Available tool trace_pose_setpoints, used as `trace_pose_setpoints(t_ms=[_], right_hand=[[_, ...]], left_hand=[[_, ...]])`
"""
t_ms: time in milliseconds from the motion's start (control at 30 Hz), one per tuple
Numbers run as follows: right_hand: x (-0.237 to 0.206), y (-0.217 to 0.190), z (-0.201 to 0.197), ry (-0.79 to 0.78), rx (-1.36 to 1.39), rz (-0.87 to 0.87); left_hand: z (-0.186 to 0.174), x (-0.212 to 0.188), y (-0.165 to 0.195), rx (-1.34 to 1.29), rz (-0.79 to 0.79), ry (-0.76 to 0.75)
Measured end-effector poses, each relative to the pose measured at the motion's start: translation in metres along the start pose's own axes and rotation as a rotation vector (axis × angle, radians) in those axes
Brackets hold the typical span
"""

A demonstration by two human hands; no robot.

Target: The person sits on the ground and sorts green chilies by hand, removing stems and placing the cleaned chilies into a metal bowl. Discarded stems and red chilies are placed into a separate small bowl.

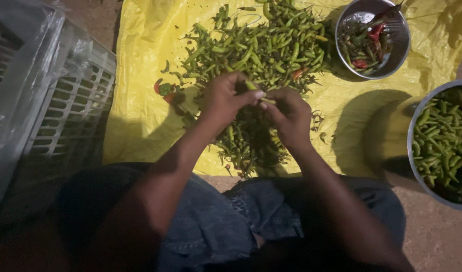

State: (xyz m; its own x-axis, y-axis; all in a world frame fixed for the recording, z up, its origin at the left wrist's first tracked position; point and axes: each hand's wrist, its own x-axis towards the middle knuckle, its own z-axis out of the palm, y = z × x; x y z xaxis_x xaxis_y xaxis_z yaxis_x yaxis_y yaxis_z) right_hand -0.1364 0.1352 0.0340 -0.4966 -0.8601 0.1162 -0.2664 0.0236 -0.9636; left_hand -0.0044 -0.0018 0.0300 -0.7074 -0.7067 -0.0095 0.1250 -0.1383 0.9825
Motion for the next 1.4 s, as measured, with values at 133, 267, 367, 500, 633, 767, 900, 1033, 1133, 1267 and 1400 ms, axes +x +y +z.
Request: trace_pose_setpoints(t_ms=[133,267,367,500,633,767,900,1033,1133,1267,1400], right_hand=[[-0.002,0.001,-0.002,0.017,0.111,-0.025],[0.002,0.004,-0.003,-0.016,0.141,-0.007],[0.004,0.004,-0.003,-0.020,0.051,-0.020],[0.000,0.003,0.003,0.054,0.025,0.002],[0.000,0.008,0.005,0.180,0.127,0.260],[0.013,0.015,-0.011,0.285,0.245,0.381],[0.019,0.013,-0.023,0.277,0.262,0.376],[0.020,0.003,-0.022,0.102,0.388,0.368],[0.019,0.002,-0.020,0.052,0.444,0.376],[0.015,0.013,-0.021,0.043,0.375,0.296],[0.016,0.021,-0.024,0.131,0.579,0.384]], left_hand=[[-0.003,-0.003,0.004,0.158,-0.111,0.009],[-0.001,-0.004,0.004,0.126,-0.153,-0.005],[0.001,-0.004,0.004,0.078,-0.189,-0.010],[0.001,-0.006,0.006,0.347,-0.078,-0.022],[0.005,-0.007,0.003,0.328,0.004,0.018],[0.003,-0.007,-0.004,0.288,-0.061,0.044],[0.003,0.003,-0.013,-0.106,-0.114,0.081],[-0.003,0.005,-0.014,-0.351,-0.410,0.145],[-0.002,0.002,-0.012,-0.198,-0.490,0.108],[0.006,-0.005,-0.012,0.096,-0.376,-0.022],[0.009,-0.007,-0.010,0.189,-0.176,-0.106]])
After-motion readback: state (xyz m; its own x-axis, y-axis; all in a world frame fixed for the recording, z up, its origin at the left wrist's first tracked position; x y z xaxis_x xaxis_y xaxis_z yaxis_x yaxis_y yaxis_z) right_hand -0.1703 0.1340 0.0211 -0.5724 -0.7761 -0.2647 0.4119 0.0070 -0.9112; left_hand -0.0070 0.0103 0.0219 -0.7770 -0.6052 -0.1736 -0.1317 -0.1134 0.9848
